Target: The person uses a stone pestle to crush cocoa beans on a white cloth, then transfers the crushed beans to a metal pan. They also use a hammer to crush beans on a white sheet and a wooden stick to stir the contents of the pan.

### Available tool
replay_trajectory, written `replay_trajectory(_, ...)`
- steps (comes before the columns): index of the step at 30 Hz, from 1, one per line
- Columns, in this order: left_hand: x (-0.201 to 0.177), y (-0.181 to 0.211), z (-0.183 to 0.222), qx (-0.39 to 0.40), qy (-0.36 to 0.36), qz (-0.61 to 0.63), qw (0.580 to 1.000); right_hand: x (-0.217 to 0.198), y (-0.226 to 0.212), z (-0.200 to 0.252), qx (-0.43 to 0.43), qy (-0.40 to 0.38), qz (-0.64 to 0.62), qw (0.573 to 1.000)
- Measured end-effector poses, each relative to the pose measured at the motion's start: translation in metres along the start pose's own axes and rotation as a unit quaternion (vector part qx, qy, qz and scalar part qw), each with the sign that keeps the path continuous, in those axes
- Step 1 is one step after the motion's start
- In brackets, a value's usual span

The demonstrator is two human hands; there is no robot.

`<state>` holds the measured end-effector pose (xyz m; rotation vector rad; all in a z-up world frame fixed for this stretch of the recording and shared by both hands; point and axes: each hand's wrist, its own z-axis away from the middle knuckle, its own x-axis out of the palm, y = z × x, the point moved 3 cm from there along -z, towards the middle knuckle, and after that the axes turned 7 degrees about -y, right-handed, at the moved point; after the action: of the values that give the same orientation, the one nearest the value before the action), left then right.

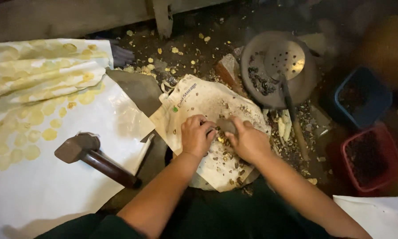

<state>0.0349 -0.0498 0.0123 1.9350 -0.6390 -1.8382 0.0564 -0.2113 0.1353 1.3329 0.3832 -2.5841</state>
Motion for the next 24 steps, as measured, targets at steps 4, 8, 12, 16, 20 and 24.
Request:
replay_trajectory(4, -0.01, -0.005, 0.017, 0.009, 0.022, -0.046, 0.999, 0.01, -0.018, -0.008, -0.052, 0.072, -0.066, 0.994)
replay_trajectory(8, 0.004, -0.014, 0.018, 0.05, 0.039, -0.022, 0.998, 0.016, -0.01, -0.017, -0.058, 0.075, -0.049, 0.994)
replay_trajectory(12, 0.006, -0.015, 0.013, 0.064, 0.013, -0.001, 0.998, 0.023, 0.007, -0.03, 0.005, 0.012, -0.133, 0.991)
replay_trajectory(16, -0.002, -0.01, 0.008, 0.013, 0.027, 0.037, 0.999, 0.014, -0.004, -0.023, 0.011, 0.005, -0.09, 0.996)
replay_trajectory(20, 0.013, -0.016, 0.0, -0.007, 0.046, 0.038, 0.998, 0.023, -0.009, -0.01, -0.044, 0.019, 0.013, 0.999)
replay_trajectory(24, 0.009, -0.006, 0.0, -0.009, 0.023, 0.012, 1.0, 0.029, 0.007, -0.006, -0.008, 0.034, 0.033, 0.999)
